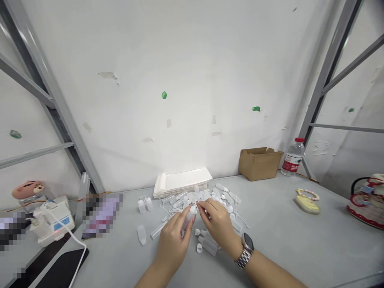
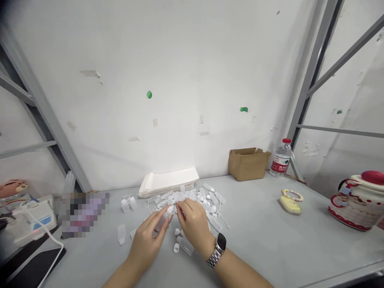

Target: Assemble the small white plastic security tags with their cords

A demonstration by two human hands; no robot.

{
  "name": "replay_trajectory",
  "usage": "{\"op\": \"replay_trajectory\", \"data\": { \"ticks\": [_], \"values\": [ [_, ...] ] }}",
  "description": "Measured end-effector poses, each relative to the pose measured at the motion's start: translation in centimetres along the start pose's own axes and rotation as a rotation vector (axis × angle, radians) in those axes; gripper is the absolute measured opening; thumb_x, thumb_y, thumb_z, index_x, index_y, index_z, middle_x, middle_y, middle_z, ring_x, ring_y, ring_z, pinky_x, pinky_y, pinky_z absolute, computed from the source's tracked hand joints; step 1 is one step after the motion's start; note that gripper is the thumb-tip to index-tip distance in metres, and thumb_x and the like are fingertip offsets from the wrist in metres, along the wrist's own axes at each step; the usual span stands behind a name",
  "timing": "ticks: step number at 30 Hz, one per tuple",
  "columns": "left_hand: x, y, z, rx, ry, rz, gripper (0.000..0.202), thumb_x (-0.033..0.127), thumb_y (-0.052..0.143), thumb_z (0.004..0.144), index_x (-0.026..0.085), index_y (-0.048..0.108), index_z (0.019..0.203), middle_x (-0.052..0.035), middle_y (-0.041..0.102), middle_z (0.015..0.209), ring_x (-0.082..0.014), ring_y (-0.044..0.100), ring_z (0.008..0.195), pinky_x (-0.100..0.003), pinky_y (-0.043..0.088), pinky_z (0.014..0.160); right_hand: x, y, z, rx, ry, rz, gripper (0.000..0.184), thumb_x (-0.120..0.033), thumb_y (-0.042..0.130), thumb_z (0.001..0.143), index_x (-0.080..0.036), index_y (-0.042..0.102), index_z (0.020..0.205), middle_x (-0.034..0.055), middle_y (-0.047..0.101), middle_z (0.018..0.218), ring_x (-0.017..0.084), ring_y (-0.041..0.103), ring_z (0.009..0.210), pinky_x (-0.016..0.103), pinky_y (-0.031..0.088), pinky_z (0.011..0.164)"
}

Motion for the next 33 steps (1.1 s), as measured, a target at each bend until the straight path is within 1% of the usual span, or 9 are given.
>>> {"op": "replay_trajectory", "data": {
  "ticks": [4,11,16,20,22,27,29,31,33],
  "values": [
    [0.0,-0.09,-0.03,0.008,0.001,-0.001,0.032,0.025,0.044,0.085,0.023,0.05,0.116,-0.0045,0.065,0.086,-0.0151,0.061,0.075,-0.024,0.05,0.061,-0.17,-0.12,0.07,0.006,-0.029,-0.007,0.021,-0.018,0.04,0.087,-0.018,0.061,0.084,0.0029,0.057,0.063,0.014,0.05,0.057,0.026,0.039,0.055],
    [-0.21,-0.02,-0.06,-0.018,-0.02,-0.009,0.032,0.024,0.042,0.086,0.022,0.049,0.117,-0.0044,0.063,0.084,-0.015,0.06,0.072,-0.026,0.05,0.062,0.15,0.24,-0.08,-0.043,-0.035,0.036,0.022,-0.013,0.038,0.088,-0.018,0.059,0.092,0.0047,0.06,0.072,0.016,0.054,0.065,0.027,0.041,0.059],
    [0.03,-0.1,0.01,-0.031,-0.02,-0.023,0.032,0.025,0.039,0.087,0.022,0.047,0.118,-0.0039,0.062,0.079,-0.0147,0.059,0.069,-0.027,0.05,0.061,0.17,0.34,0.04,-0.077,-0.023,0.055,0.023,-0.013,0.037,0.088,-0.019,0.058,0.092,0.0045,0.06,0.073,0.015,0.054,0.066,0.027,0.042,0.06],
    [0.12,-0.07,0.07,-0.04,-0.024,-0.024,0.032,0.025,0.038,0.088,0.023,0.045,0.118,-0.004,0.061,0.08,-0.0149,0.06,0.069,-0.027,0.05,0.061,0.26,0.49,0.07,-0.1,-0.023,0.065,0.024,-0.012,0.035,0.088,-0.019,0.057,0.092,0.0049,0.06,0.074,0.016,0.054,0.066,0.027,0.042,0.06],
    [0.1,-0.06,0.08,-0.041,-0.026,-0.023,0.032,0.025,0.038,0.088,0.023,0.046,0.118,-0.0038,0.061,0.08,-0.0149,0.06,0.07,-0.027,0.05,0.062,0.23,0.43,0.11,-0.094,-0.053,0.052,0.024,-0.011,0.035,0.088,-0.019,0.057,0.093,0.0051,0.06,0.074,0.016,0.054,0.067,0.027,0.042,0.06],
    [0.15,-0.26,0.09,-0.027,-0.027,-0.02,0.032,0.025,0.038,0.087,0.023,0.047,0.118,-0.0034,0.062,0.079,-0.0151,0.06,0.07,-0.027,0.05,0.062,-0.35,0.27,0.4,-0.112,-0.194,-0.063,0.027,-0.006,0.034,0.086,-0.016,0.059,0.09,0.0054,0.059,0.068,0.016,0.051,0.061,0.028,0.039,0.056],
    [0.18,-0.31,0.1,-0.029,-0.034,-0.02,0.032,0.025,0.038,0.087,0.023,0.047,0.118,-0.0032,0.062,0.078,-0.0151,0.06,0.069,-0.027,0.05,0.062,-0.5,0.17,0.56,-0.125,-0.215,-0.072,0.028,-0.006,0.033,0.086,-0.016,0.059,0.089,0.0054,0.059,0.068,0.016,0.051,0.061,0.027,0.038,0.056],
    [0.16,-0.33,0.11,-0.034,-0.046,-0.021,0.032,0.026,0.038,0.087,0.023,0.048,0.117,-0.0035,0.062,0.079,-0.0153,0.061,0.07,-0.027,0.051,0.062,-0.53,0.05,0.71,-0.136,-0.2,-0.051,0.026,-0.008,0.034,0.087,-0.017,0.059,0.089,0.0051,0.059,0.068,0.016,0.052,0.063,0.027,0.039,0.057],
    [0.08,-0.34,0.12,-0.032,-0.063,-0.02,0.032,0.026,0.038,0.087,0.023,0.048,0.117,-0.0047,0.063,0.085,-0.0157,0.062,0.074,-0.027,0.051,0.063,-0.33,-0.05,0.86,-0.145,-0.136,0.002,0.022,-0.013,0.038,0.087,-0.017,0.059,0.089,0.0047,0.059,0.07,0.016,0.053,0.065,0.028,0.04,0.06]
  ]
}}
Point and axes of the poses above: each hand's wrist, its own z-axis towards the middle knuckle, its own y-axis out of the palm, x = y × z, the point moved 7 cm from there along z, towards the middle knuckle
